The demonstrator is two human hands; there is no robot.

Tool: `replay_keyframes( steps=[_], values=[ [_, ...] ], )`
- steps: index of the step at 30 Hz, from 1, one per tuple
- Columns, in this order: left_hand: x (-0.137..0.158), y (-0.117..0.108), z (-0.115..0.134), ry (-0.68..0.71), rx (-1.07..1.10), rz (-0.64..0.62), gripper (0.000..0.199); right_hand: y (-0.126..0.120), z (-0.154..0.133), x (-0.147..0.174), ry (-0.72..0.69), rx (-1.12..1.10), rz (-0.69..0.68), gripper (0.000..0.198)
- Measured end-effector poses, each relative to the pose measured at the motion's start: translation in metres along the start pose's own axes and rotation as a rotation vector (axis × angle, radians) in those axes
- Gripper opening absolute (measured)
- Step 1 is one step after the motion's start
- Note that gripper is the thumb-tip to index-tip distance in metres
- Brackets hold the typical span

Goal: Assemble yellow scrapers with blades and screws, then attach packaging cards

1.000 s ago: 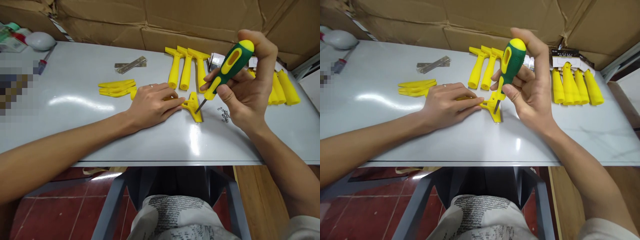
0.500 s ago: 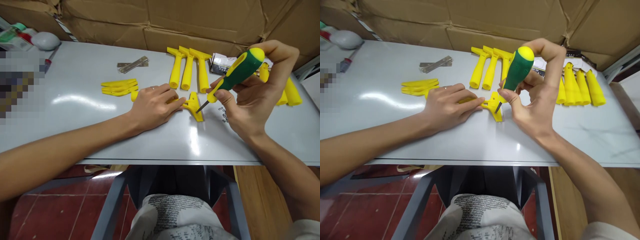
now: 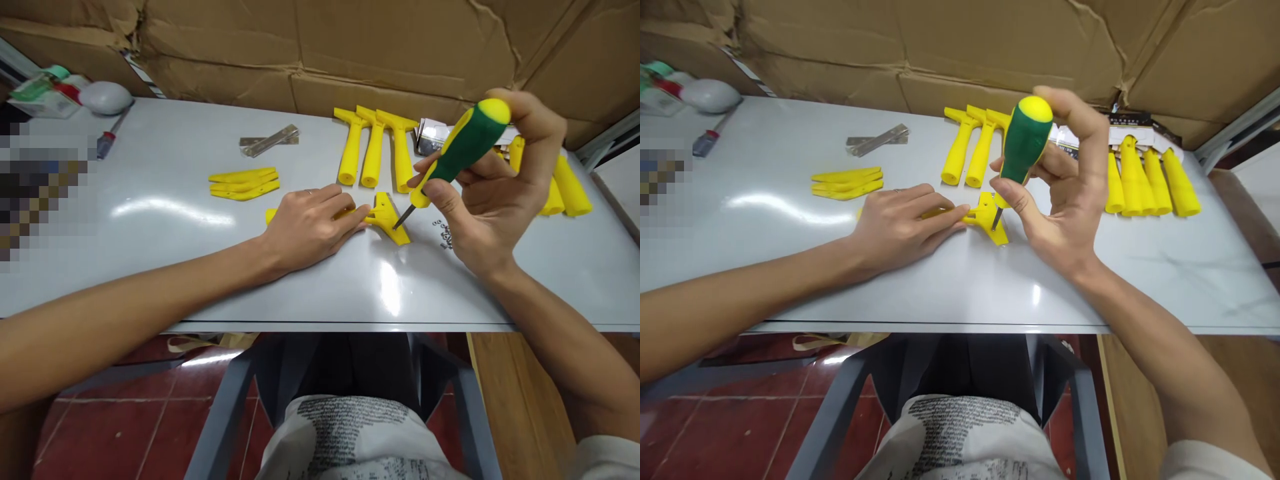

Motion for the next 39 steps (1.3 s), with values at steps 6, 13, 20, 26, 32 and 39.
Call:
replay_keyframes(
  steps=[6,13,20,26,32,39],
  values=[
    [0.001,-0.001,0.003,0.019,-0.002,0.018,0.021,-0.043,-0.012,-0.022,-0.182,-0.043,0.206,0.072],
    [0.002,-0.012,0.003,0.046,0.066,0.167,0.017,-0.046,0.075,-0.049,0.213,0.601,-0.371,0.064],
    [0.000,-0.014,0.003,0.051,0.088,0.177,0.018,-0.035,0.085,-0.037,0.213,0.737,-0.590,0.064],
    [0.003,-0.013,0.001,0.014,0.120,0.212,0.016,-0.026,0.036,-0.037,0.045,0.631,-0.658,0.013],
    [0.001,-0.022,0.004,0.051,0.132,0.234,0.016,-0.026,0.052,-0.022,0.081,0.635,-0.915,0.008],
    [0.003,-0.015,0.002,0.023,0.105,0.155,0.016,-0.017,0.062,-0.015,0.067,0.596,-1.035,0.017]
  ],
)
Point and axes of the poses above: each hand's wrist, its own x-axis away from the middle knuckle, its own y-axis out of the palm, z = x × y, the point moved 9 cm from there along -x, towards the middle knuckle, and after that the axes turned 8 degrees about -y, right-handed, at the moved point
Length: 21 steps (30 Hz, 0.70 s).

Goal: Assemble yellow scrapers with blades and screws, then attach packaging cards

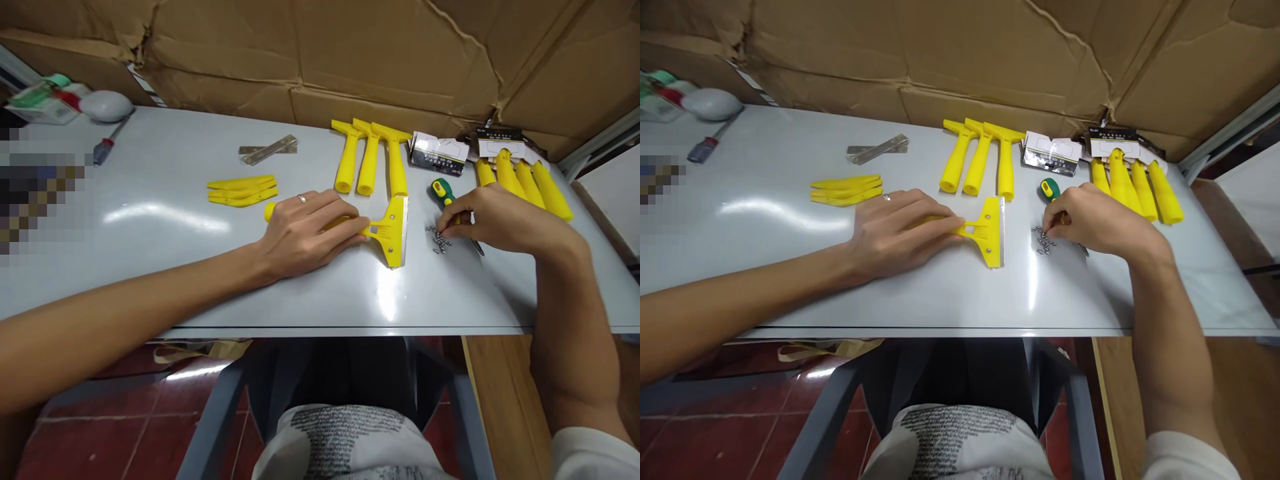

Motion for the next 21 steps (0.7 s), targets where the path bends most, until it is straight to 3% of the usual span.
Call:
replay_keyframes(
  steps=[6,21],
  values=[
    [-0.0017,-0.0011,0.0036,0.032,-0.022,0.013,0.019,0.0066,-0.0072,-0.0035,0.010,0.035,-0.047,0.020],
    [-0.0003,-0.0057,0.0071,0.103,0.028,0.053,0.018,0.0075,-0.0078,-0.0078,0.071,0.017,-0.009,0.018]
  ],
)
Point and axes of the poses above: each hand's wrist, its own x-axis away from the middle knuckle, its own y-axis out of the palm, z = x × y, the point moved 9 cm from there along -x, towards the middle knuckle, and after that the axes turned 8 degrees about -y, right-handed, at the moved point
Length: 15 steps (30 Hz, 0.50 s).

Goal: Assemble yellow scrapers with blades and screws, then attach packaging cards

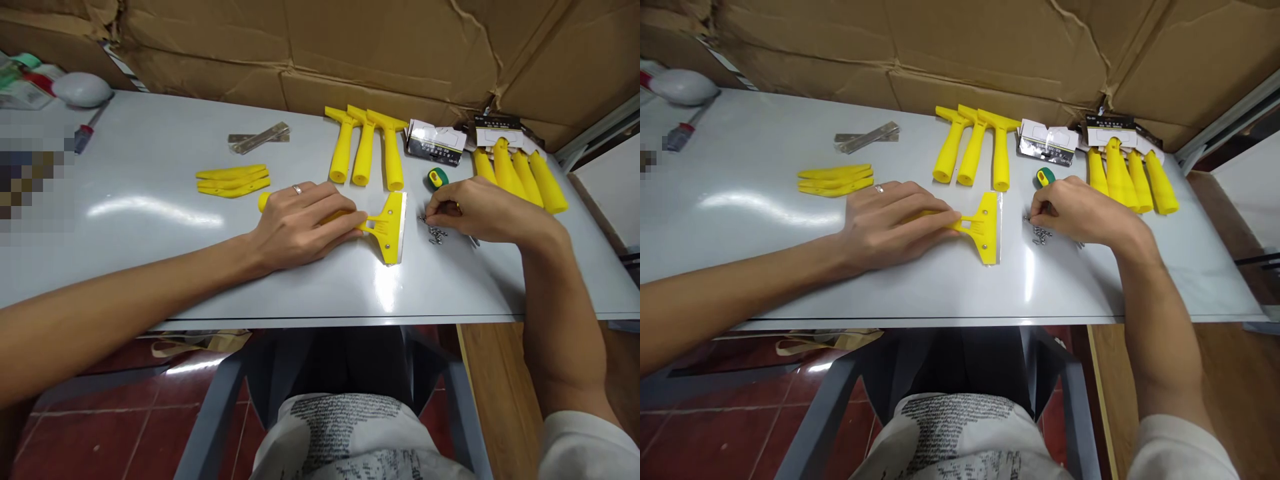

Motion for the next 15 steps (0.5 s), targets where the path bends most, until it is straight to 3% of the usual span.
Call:
replay_keyframes(
  steps=[3,10,15],
  values=[
    [-0.001,0.001,-0.001,-0.012,-0.017,-0.008,0.020,-0.003,-0.005,-0.001,-0.032,-0.003,0.045,0.020],
    [-0.002,-0.001,-0.001,0.004,-0.006,0.031,0.021,-0.040,-0.015,0.010,-0.119,-0.062,0.413,0.016],
    [0.000,-0.002,-0.006,-0.024,0.026,0.058,0.019,-0.026,-0.032,0.001,-0.248,-0.042,0.354,0.013]
  ],
)
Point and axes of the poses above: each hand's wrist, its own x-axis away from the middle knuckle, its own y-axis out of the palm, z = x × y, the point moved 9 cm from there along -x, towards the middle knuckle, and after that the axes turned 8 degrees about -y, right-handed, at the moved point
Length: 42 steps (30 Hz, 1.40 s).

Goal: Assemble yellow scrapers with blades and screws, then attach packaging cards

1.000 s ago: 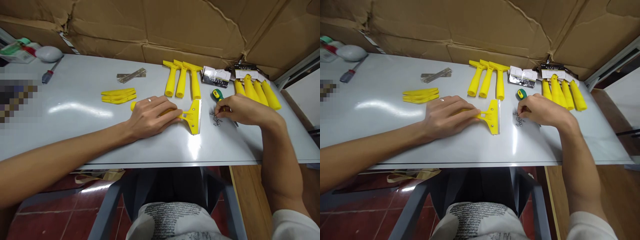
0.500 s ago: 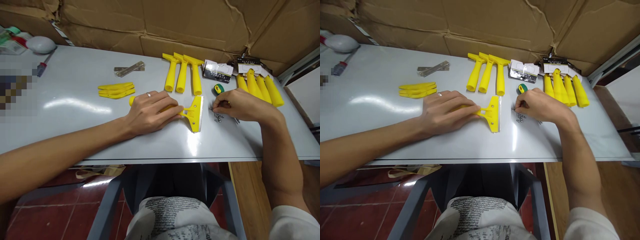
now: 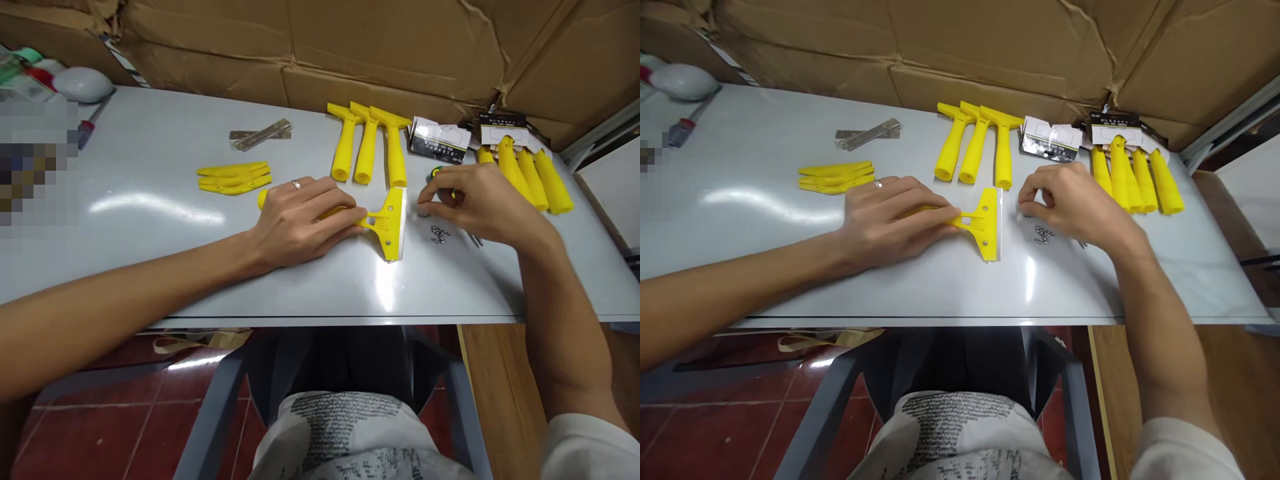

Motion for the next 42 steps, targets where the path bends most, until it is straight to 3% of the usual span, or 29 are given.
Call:
replay_keyframes(
  steps=[4,8,11,15,18,21,25,28,31,37,42],
  values=[
    [0.004,-0.007,-0.028,-0.130,0.078,0.146,0.024,0.016,-0.022,-0.004,-0.151,-0.036,0.003,0.020],
    [0.013,-0.006,-0.057,-0.259,0.017,0.292,0.033,0.030,-0.035,-0.003,-0.229,-0.073,-0.014,0.021],
    [0.016,0.001,-0.064,-0.301,-0.012,0.275,0.034,0.044,-0.042,-0.003,-0.260,-0.099,-0.036,0.025],
    [0.014,0.004,-0.059,-0.287,0.035,0.203,0.038,0.062,-0.048,-0.008,-0.276,-0.124,-0.056,0.026],
    [0.011,0.003,-0.051,-0.257,0.084,0.162,0.032,0.058,-0.044,-0.011,-0.260,-0.126,-0.026,0.025],
    [0.008,0.003,-0.037,-0.162,0.086,0.122,0.029,0.029,-0.029,-0.010,-0.193,-0.239,0.168,0.017],
    [0.003,0.002,-0.010,0.054,-0.010,0.092,0.023,-0.007,-0.010,0.001,-0.115,-0.649,0.532,0.019],
    [0.001,0.000,0.002,0.137,-0.093,0.095,0.021,-0.003,-0.019,0.001,-0.153,-0.766,0.553,0.024],
    [0.000,-0.002,0.007,0.164,-0.140,0.118,0.022,0.010,-0.029,-0.001,-0.139,-0.668,0.494,0.022],
    [0.000,-0.001,0.003,0.120,-0.152,0.128,0.024,0.009,-0.038,0.004,-0.156,-0.459,0.572,0.006],
    [-0.001,-0.003,0.007,0.150,-0.189,0.132,0.018,0.009,-0.053,0.007,-0.144,-0.273,0.598,0.012]
  ],
)
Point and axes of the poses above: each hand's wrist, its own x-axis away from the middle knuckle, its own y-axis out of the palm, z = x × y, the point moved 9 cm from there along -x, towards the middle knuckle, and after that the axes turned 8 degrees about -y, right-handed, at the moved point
